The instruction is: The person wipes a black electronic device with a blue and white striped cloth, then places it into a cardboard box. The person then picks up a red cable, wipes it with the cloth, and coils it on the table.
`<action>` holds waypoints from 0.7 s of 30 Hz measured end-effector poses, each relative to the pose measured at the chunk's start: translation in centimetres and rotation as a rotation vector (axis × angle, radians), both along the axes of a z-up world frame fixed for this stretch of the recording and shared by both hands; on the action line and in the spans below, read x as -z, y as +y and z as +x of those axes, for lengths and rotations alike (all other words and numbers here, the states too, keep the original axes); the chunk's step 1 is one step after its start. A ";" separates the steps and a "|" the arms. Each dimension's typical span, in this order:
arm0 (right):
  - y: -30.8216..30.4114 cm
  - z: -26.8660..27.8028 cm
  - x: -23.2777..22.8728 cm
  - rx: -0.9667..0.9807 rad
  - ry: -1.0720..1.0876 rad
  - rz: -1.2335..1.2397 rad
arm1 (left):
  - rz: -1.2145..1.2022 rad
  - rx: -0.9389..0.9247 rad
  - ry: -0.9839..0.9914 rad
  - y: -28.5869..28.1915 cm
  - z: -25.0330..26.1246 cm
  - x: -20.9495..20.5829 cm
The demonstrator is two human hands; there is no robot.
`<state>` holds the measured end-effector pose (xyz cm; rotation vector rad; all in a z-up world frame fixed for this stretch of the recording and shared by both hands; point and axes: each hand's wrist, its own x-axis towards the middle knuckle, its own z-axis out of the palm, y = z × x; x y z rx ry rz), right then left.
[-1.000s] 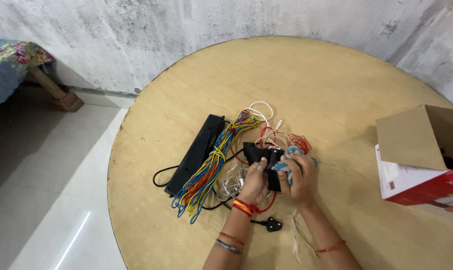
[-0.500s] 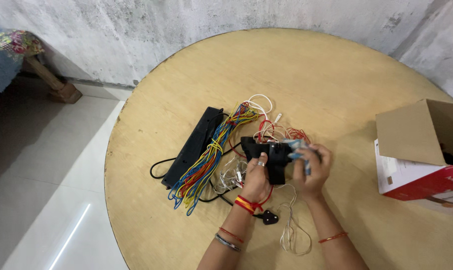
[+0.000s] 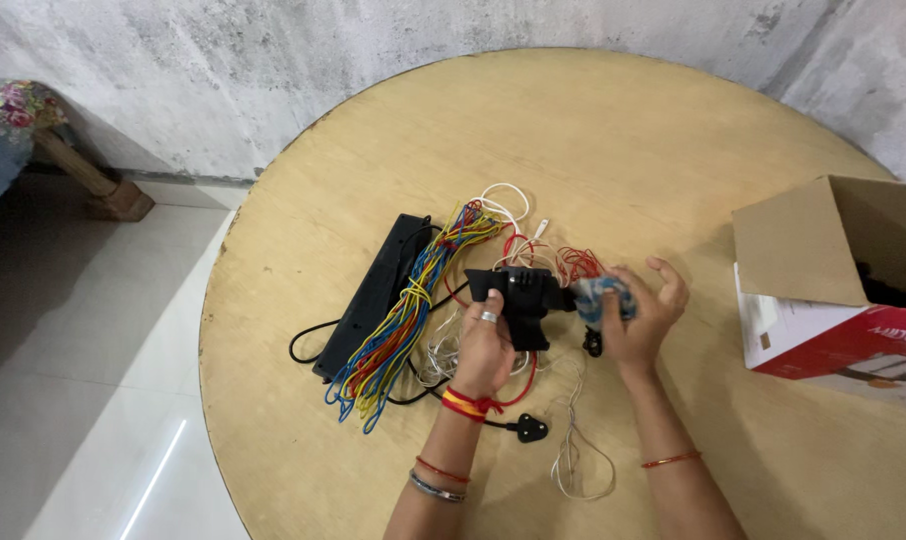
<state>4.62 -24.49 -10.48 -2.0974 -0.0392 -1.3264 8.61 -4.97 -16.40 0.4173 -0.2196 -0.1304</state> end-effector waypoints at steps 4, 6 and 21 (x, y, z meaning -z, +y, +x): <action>2.2 -1.7 -2.2 -0.145 0.005 -0.032 | 0.137 0.036 0.002 1.2 -3.1 -7.3; 2.9 -1.9 -3.6 -0.400 0.003 0.074 | 0.168 0.017 -0.066 1.5 -4.5 -10.3; 4.0 -2.0 -6.0 -0.868 0.307 0.709 | 1.095 -0.096 -0.008 1.5 -5.5 -11.0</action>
